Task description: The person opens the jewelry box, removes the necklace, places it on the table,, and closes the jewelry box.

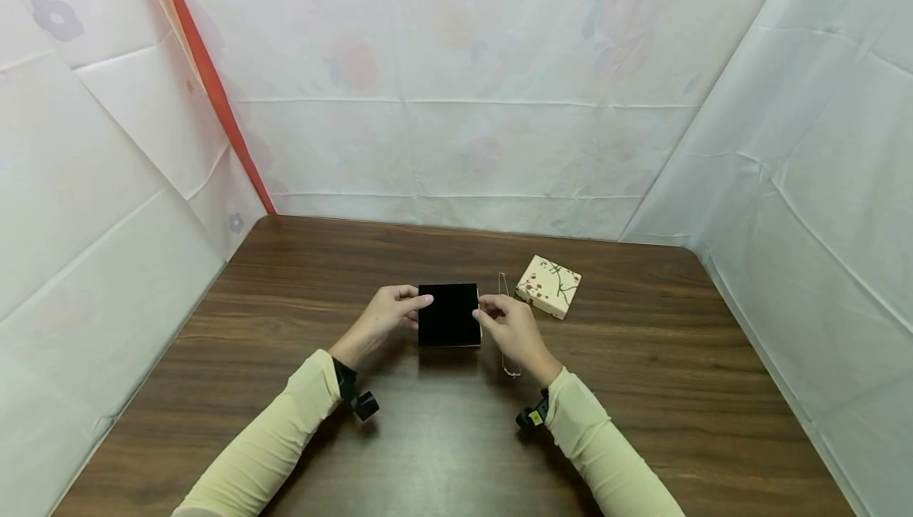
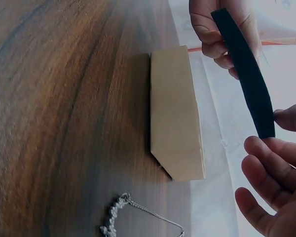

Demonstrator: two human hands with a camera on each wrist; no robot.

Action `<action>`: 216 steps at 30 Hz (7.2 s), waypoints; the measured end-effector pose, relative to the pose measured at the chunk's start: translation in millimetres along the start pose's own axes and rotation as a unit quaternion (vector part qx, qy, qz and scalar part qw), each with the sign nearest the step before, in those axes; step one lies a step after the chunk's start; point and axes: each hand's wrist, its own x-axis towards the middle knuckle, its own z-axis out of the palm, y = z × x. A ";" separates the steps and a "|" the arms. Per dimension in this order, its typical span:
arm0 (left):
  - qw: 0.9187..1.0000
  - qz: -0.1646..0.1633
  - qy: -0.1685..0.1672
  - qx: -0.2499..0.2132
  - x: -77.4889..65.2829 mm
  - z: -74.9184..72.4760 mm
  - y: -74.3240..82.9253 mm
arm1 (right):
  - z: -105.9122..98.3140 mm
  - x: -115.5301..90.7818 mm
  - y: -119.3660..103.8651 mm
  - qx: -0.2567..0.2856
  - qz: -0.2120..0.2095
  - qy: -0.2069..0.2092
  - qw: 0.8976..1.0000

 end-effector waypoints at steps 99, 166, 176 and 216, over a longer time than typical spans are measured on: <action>0.993 0.034 0.111 0.022 12.6 7.5 -11.2 | 9.7 34.7 13.2 0.002 0.148 -0.004 0.989; 0.976 0.057 0.052 0.206 10.9 7.2 -16.5 | 14.6 29.3 21.6 -0.076 0.065 -0.103 0.990; 0.967 0.072 0.041 0.242 11.9 6.3 -18.5 | 16.9 30.0 23.4 -0.106 0.068 -0.118 0.985; 0.933 0.065 0.047 0.350 13.5 12.0 -19.6 | 28.2 27.6 23.3 -0.174 0.073 -0.134 0.973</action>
